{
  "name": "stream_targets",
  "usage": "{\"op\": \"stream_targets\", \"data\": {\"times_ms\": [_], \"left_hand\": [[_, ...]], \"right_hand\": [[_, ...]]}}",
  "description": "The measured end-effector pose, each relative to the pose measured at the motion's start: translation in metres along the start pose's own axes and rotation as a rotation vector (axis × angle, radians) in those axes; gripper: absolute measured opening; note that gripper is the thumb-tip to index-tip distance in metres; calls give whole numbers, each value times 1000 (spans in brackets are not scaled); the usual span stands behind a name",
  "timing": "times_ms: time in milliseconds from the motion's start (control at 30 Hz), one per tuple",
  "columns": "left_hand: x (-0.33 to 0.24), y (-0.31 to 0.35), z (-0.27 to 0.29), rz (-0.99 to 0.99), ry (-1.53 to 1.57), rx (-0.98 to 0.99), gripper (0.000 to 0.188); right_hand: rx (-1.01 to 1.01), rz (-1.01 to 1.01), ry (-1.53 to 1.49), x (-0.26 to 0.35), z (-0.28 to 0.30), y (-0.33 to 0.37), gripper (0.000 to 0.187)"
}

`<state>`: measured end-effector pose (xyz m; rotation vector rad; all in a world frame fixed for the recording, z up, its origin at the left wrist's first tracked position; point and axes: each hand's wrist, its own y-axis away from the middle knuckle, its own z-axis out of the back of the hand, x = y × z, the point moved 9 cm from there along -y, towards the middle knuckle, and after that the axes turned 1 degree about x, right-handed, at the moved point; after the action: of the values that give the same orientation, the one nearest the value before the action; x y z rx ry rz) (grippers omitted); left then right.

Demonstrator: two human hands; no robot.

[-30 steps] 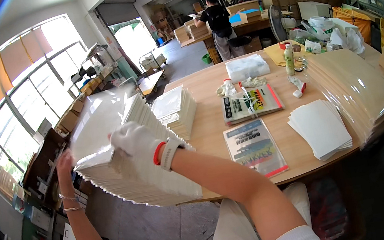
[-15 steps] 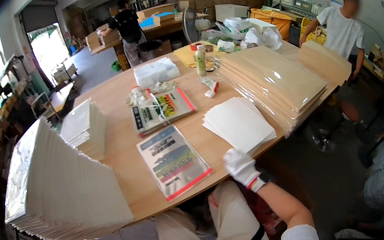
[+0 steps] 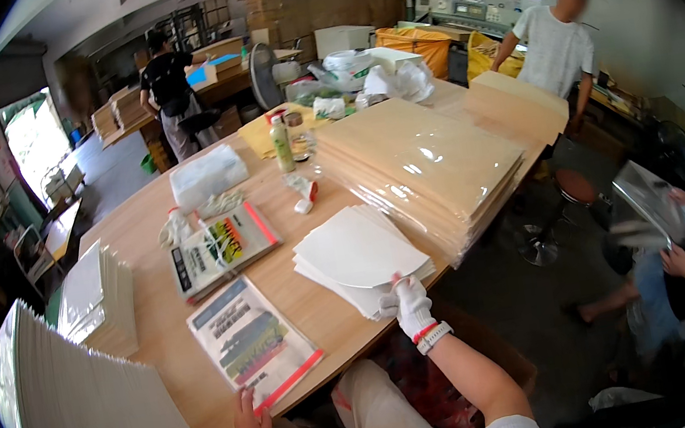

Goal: The person sits at a table and repeatedly picks up white books, places them into clear plastic sleeves, and stacks the packaged items on the table. The person handles the books and sleeves by hand, organizing them into a neat pile.

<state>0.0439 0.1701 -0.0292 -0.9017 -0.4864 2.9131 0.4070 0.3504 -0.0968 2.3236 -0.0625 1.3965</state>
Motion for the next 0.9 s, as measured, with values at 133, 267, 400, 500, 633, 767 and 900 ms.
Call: {"op": "stream_targets", "data": {"times_ms": [133,267,400,500,633,767,900], "left_hand": [[26,-37,-67,-85,-388,145,37],[44,-54,-83,-90,-620,235,19],[66,-63,-73,-43,-427,67,9],[69,-71,-68,13,-325,127,9],[91,-72,-56,48,-169,91,13],[63,-47,-26,-230,-321,-222,19],[89,-49,-9,281,-34,-71,28]], "right_hand": [[35,-179,-81,28,13,-35,39],[43,235,568,72,10,-28,22],[137,509,510,69,9,33,24],[436,178,256,15,34,73,30],[474,-358,22,-43,19,155,21],[398,-318,89,-72,24,163,13],[385,-312,2,-97,17,168,10]]}}
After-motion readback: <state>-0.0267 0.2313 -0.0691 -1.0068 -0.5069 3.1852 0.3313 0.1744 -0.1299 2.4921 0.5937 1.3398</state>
